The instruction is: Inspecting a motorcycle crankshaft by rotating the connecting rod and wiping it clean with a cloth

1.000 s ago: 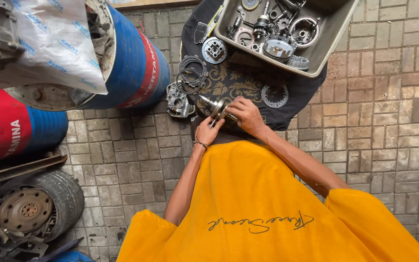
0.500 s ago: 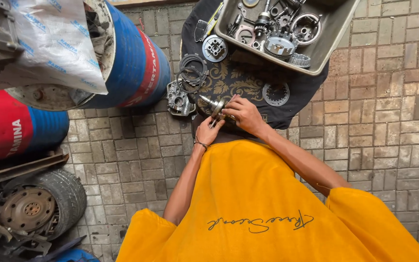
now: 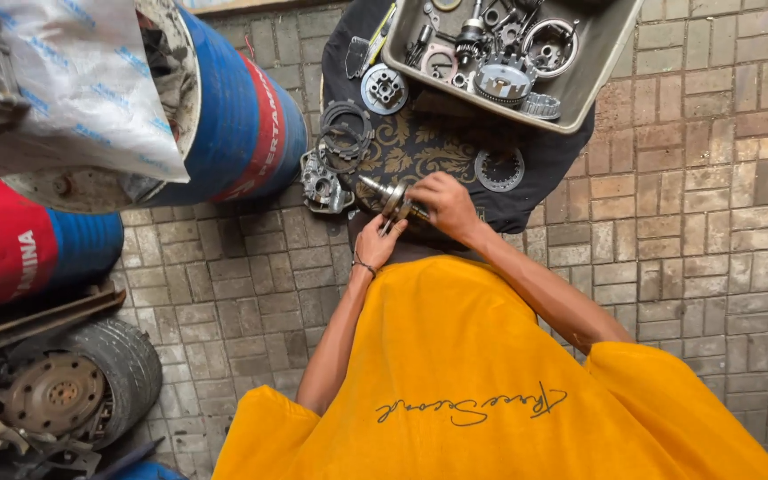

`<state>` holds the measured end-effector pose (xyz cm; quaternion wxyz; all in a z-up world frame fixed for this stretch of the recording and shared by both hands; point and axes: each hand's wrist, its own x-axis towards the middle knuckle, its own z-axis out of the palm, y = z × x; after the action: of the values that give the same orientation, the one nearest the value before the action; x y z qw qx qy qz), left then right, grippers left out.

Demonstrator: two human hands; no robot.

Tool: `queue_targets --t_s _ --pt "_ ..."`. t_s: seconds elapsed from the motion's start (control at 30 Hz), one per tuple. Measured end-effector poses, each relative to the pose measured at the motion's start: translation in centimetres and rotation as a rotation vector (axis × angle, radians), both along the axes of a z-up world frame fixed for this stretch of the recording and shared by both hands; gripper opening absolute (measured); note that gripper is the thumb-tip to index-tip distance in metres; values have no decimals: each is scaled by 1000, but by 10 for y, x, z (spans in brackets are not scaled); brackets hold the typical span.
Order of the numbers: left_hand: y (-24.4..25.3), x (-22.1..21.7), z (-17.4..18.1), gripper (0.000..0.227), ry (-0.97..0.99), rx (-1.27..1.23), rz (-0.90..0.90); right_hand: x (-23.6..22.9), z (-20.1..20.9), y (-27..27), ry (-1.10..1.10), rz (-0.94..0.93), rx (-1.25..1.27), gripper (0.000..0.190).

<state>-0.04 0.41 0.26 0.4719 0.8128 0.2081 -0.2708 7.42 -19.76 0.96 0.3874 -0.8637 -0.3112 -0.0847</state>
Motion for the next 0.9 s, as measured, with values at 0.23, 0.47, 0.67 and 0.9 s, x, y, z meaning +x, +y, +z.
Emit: queue_targets --t_s 0.23,0.47,0.67,0.9 --pt "7 3 -13 65 4 -1 -161 3 7 -9 64 -109 -75 23" --pt "13 19 -37 70 202 155 -366 -6 19 4 59 -178 -122 18" --pt "29 49 -17 87 245 215 -452 -8 -16 13 661 -254 -89 29" --pt "44 85 6 81 146 182 -620 -24 -15 39 1055 -636 219 23"
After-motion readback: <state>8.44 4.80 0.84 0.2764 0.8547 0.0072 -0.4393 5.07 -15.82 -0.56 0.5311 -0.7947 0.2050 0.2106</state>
